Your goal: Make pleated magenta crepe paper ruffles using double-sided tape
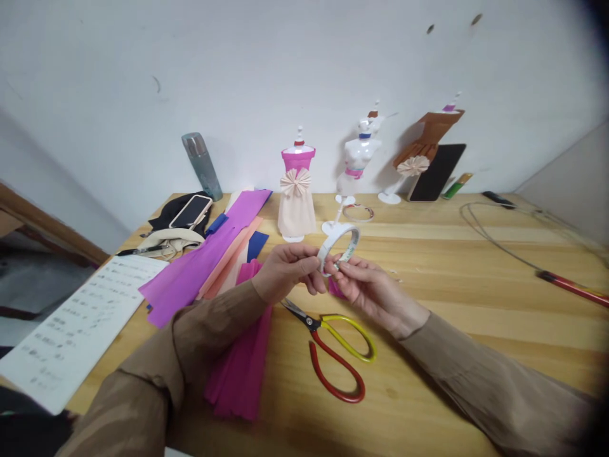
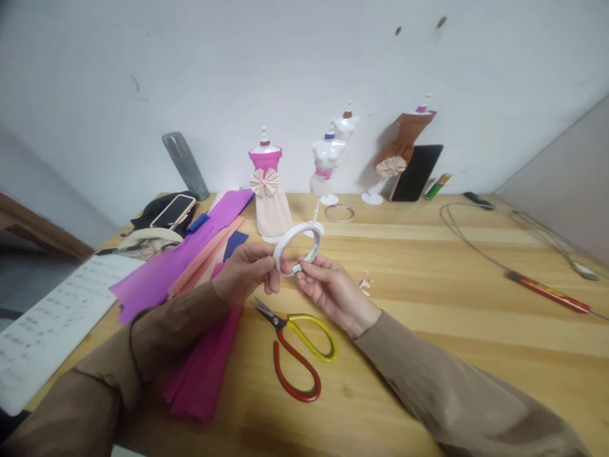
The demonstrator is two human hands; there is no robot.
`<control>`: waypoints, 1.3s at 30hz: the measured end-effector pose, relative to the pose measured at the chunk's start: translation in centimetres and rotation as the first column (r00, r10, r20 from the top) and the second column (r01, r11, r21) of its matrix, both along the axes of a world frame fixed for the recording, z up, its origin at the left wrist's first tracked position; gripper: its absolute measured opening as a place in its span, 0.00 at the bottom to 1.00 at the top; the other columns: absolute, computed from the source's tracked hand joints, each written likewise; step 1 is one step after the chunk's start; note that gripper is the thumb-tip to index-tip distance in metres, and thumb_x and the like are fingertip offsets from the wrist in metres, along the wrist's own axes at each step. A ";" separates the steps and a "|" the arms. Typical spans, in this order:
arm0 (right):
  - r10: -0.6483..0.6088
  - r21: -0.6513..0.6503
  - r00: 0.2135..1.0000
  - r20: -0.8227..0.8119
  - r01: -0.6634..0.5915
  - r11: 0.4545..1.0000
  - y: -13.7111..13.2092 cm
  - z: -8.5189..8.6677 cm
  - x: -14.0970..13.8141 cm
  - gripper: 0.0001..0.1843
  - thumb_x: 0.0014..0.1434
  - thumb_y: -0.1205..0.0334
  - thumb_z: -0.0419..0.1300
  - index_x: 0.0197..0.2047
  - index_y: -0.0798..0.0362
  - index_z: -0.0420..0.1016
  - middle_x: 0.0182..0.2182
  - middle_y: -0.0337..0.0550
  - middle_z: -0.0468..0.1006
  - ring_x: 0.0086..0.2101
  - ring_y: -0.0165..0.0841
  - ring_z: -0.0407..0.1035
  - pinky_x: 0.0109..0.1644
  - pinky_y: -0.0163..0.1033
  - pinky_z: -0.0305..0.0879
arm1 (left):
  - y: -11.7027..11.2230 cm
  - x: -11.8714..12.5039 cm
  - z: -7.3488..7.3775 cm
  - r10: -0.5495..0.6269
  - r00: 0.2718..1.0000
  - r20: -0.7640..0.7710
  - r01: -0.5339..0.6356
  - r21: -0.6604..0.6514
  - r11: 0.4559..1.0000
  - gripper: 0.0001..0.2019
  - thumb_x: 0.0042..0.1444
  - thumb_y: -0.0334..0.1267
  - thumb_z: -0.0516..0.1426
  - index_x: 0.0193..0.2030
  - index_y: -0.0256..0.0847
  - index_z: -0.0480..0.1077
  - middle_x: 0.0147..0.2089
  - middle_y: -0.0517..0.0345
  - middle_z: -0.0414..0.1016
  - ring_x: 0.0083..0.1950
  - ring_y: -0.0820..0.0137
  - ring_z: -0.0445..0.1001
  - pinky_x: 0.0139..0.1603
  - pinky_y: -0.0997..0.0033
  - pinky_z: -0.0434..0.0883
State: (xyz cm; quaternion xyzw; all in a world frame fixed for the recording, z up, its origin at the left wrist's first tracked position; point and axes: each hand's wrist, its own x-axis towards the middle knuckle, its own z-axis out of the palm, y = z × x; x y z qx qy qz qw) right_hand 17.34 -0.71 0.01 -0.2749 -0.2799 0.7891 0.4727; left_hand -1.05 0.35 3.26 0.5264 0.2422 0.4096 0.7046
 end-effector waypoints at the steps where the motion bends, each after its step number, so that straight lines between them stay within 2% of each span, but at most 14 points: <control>1: 0.001 -0.003 1.000 -0.008 -0.001 1.000 0.0 0.0 0.0 0.06 0.51 0.70 0.67 0.36 0.56 0.79 0.30 0.39 0.81 0.27 0.22 0.75 0.35 0.21 0.74 | 0.1 0.0 -0.1 -0.004 1.000 0.012 0.004 0.008 1.000 0.20 0.46 0.51 0.66 0.33 0.34 0.76 0.22 0.55 0.76 0.21 0.74 0.73 0.21 0.79 0.68; 4: 0.010 -0.008 1.000 -0.018 -0.010 1.000 -0.1 0.3 -0.1 0.06 0.51 0.70 0.67 0.36 0.56 0.79 0.32 0.40 0.81 0.27 0.22 0.75 0.37 0.21 0.74 | 0.1 -0.1 -0.4 -0.008 0.999 0.031 0.008 0.014 1.000 0.20 0.48 0.52 0.65 0.34 0.34 0.76 0.24 0.54 0.77 0.22 0.74 0.74 0.21 0.80 0.68; 9: 0.001 -0.024 1.000 -0.008 -0.001 1.000 -0.3 0.6 -0.2 0.04 0.55 0.72 0.64 0.34 0.56 0.78 0.32 0.40 0.80 0.27 0.23 0.74 0.35 0.23 0.75 | 0.0 0.1 -0.6 0.031 0.998 0.056 -0.029 -0.025 0.999 0.23 0.44 0.55 0.66 0.32 0.33 0.74 0.29 0.51 0.78 0.21 0.75 0.73 0.20 0.80 0.67; 15: -0.005 -0.021 0.999 -0.037 0.004 1.000 -0.4 0.3 -0.4 0.04 0.55 0.72 0.63 0.34 0.56 0.78 0.29 0.39 0.78 0.26 0.21 0.73 0.35 0.21 0.74 | -0.1 0.1 -0.2 -0.049 0.994 0.097 0.055 -0.054 0.997 0.28 0.46 0.61 0.62 0.33 0.32 0.75 0.33 0.47 0.78 0.26 0.69 0.77 0.25 0.76 0.72; 22: 0.017 -0.080 0.994 -0.104 -0.025 0.996 -0.6 0.1 -0.7 0.06 0.56 0.73 0.63 0.38 0.57 0.77 0.31 0.38 0.80 0.27 0.20 0.74 0.35 0.19 0.73 | -0.3 -0.1 0.5 -0.030 0.995 0.091 0.039 -0.096 0.995 0.12 0.45 0.39 0.65 0.33 0.31 0.77 0.30 0.49 0.80 0.24 0.72 0.77 0.22 0.80 0.70; 26: 0.015 -0.066 0.993 -0.115 -0.023 0.998 -0.7 -0.1 -0.7 0.05 0.53 0.72 0.65 0.36 0.58 0.78 0.31 0.39 0.80 0.28 0.20 0.74 0.37 0.18 0.72 | -0.3 0.0 0.4 -0.009 0.997 0.081 0.016 -0.083 0.996 0.14 0.45 0.42 0.66 0.33 0.32 0.77 0.31 0.50 0.80 0.23 0.72 0.77 0.21 0.79 0.70; 29: 0.043 -0.022 0.997 -0.065 -0.045 0.999 -0.7 0.0 -0.7 0.06 0.52 0.70 0.67 0.35 0.59 0.79 0.29 0.39 0.80 0.27 0.21 0.74 0.36 0.19 0.72 | -0.5 0.1 0.4 0.013 0.999 0.040 -0.010 -0.058 0.998 0.15 0.45 0.45 0.67 0.32 0.32 0.77 0.27 0.52 0.79 0.20 0.72 0.75 0.19 0.79 0.69; 32: 0.097 0.022 0.995 0.036 -0.098 0.995 -0.5 0.6 -0.3 0.08 0.52 0.63 0.68 0.35 0.57 0.79 0.29 0.41 0.80 0.29 0.24 0.75 0.34 0.24 0.73 | -0.8 0.0 1.0 0.020 0.999 -0.045 -0.022 -0.027 0.999 0.13 0.46 0.43 0.66 0.30 0.32 0.76 0.20 0.55 0.76 0.18 0.72 0.74 0.18 0.78 0.69; 35: 0.162 0.088 0.952 0.261 -0.190 0.978 -0.3 1.6 0.3 0.14 0.53 0.54 0.66 0.37 0.57 0.78 0.32 0.45 0.80 0.28 0.28 0.75 0.26 0.28 0.70 | -1.2 -0.2 2.3 0.046 0.989 -0.139 -0.045 0.013 0.999 0.10 0.46 0.40 0.65 0.30 0.33 0.76 0.23 0.56 0.77 0.18 0.72 0.74 0.19 0.77 0.70; 36: 0.130 0.138 0.911 0.390 -0.198 0.970 -0.3 1.9 0.5 0.16 0.53 0.52 0.65 0.35 0.57 0.77 0.29 0.45 0.79 0.25 0.28 0.73 0.23 0.29 0.67 | -1.3 -0.3 2.7 0.063 0.983 -0.174 -0.059 0.026 0.998 0.09 0.46 0.39 0.65 0.29 0.33 0.76 0.24 0.56 0.78 0.19 0.72 0.74 0.19 0.77 0.70; 37: 0.027 0.224 0.849 0.528 -0.170 0.960 -0.4 2.3 0.7 0.16 0.54 0.51 0.64 0.32 0.57 0.76 0.25 0.43 0.77 0.22 0.27 0.70 0.21 0.30 0.63 | -1.4 -0.4 3.2 0.074 0.973 -0.219 -0.067 0.039 0.997 0.09 0.46 0.38 0.64 0.29 0.32 0.75 0.24 0.56 0.78 0.19 0.73 0.74 0.19 0.78 0.70; 38: -0.145 0.353 0.754 0.641 -0.121 0.928 -0.5 2.7 0.8 0.15 0.54 0.52 0.63 0.28 0.57 0.74 0.21 0.41 0.74 0.20 0.27 0.67 0.20 0.30 0.61 | -1.5 -0.4 3.6 0.087 0.959 -0.270 -0.076 0.049 0.996 0.08 0.47 0.37 0.63 0.28 0.32 0.75 0.22 0.57 0.76 0.19 0.73 0.74 0.20 0.79 0.70; 39: -0.357 0.514 0.630 0.690 -0.079 0.854 -0.7 3.1 0.9 0.14 0.54 0.54 0.63 0.24 0.56 0.72 0.18 0.38 0.71 0.18 0.26 0.63 0.20 0.31 0.59 | -1.7 -0.4 4.0 0.096 0.942 -0.321 -0.081 0.060 0.995 0.07 0.48 0.36 0.62 0.27 0.32 0.74 0.19 0.58 0.75 0.18 0.74 0.73 0.20 0.79 0.70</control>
